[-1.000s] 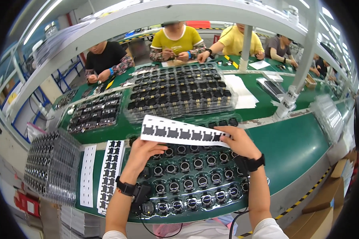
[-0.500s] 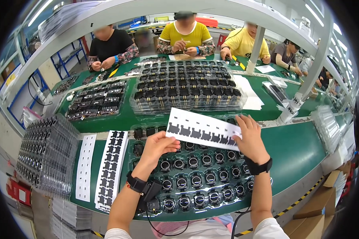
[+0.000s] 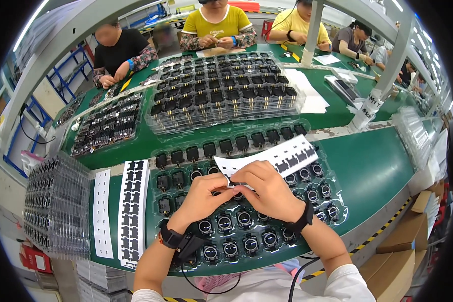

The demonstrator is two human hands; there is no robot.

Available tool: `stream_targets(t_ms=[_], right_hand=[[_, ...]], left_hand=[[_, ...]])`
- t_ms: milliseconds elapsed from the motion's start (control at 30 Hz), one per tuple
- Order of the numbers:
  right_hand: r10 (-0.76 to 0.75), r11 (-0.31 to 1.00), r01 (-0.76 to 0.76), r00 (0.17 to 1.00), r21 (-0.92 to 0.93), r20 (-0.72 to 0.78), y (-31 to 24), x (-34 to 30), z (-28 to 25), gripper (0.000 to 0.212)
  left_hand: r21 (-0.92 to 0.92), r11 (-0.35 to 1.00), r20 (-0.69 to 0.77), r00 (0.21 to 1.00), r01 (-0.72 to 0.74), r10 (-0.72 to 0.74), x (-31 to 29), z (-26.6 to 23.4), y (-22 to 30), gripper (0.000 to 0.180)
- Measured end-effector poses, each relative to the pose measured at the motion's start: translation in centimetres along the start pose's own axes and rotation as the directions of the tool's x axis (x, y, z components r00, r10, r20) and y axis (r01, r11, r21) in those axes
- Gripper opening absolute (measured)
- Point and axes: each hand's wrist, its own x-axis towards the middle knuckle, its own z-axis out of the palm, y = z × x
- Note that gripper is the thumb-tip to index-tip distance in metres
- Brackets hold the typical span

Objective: The person peels a sticker from a sheet, presses it onto a black component, and places the component into a tray before repeating the process.

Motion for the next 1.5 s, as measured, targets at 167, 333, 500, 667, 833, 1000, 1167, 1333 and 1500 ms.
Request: stream_targets(t_ms=[167,333,500,667,833,1000,1167,1333,1500], right_hand=[[0.028,0.999,-0.028,1.000,0.038,0.002,1.0,-0.4,0.4,0.019],[0.054,0.999,-0.054,0.998,0.002,0.021,0.9,-0.7,0.8,0.015],[0.111,0.993,-0.111,0.994,0.028,0.016,1.0,-0.7,1.3,0.012],[0.268,0.929,-0.269,0.963,0.253,0.039,1.1,-0.6,1.7,0.011],[0.288,0.919,-0.283,0.957,0.274,0.022,0.9,-0.4,2.2,0.010],[0.217,0.970,-0.215,0.976,0.116,-0.005,1.2,-0.7,2.8,0.010],[0.190,0.979,-0.190,0.982,0.074,0.004,1.0,-0.7,2.9,0.010],[0.205,0.974,-0.204,0.979,0.094,0.001,1.1,-0.8,2.8,0.009],[0.237,0.966,-0.234,0.972,0.109,-0.009,1.2,-0.8,2.8,0.009]], left_hand=[[0.075,0.994,0.021,0.997,-0.078,0.076,0.6,0.2,-0.2,0.015],[0.076,0.995,0.070,0.996,-0.061,0.056,0.6,0.1,-1.0,0.011],[-0.077,0.993,0.102,0.991,0.089,-0.081,0.7,-0.1,-1.7,0.008],[-0.209,0.969,0.130,0.986,0.132,-0.106,0.6,-0.1,-2.7,0.005],[-0.393,0.897,0.147,0.977,0.202,-0.156,0.2,0.6,-2.5,0.011],[-0.554,0.811,-0.008,0.973,0.189,-0.231,0.3,1.5,-1.8,0.032],[-0.449,0.854,0.001,0.956,0.262,-0.293,0.4,1.5,-1.3,0.039],[-0.435,0.859,-0.009,0.953,0.270,-0.304,0.4,1.5,-1.4,0.039],[-0.504,0.825,-0.009,0.953,0.256,-0.302,0.5,1.7,-1.5,0.040]])
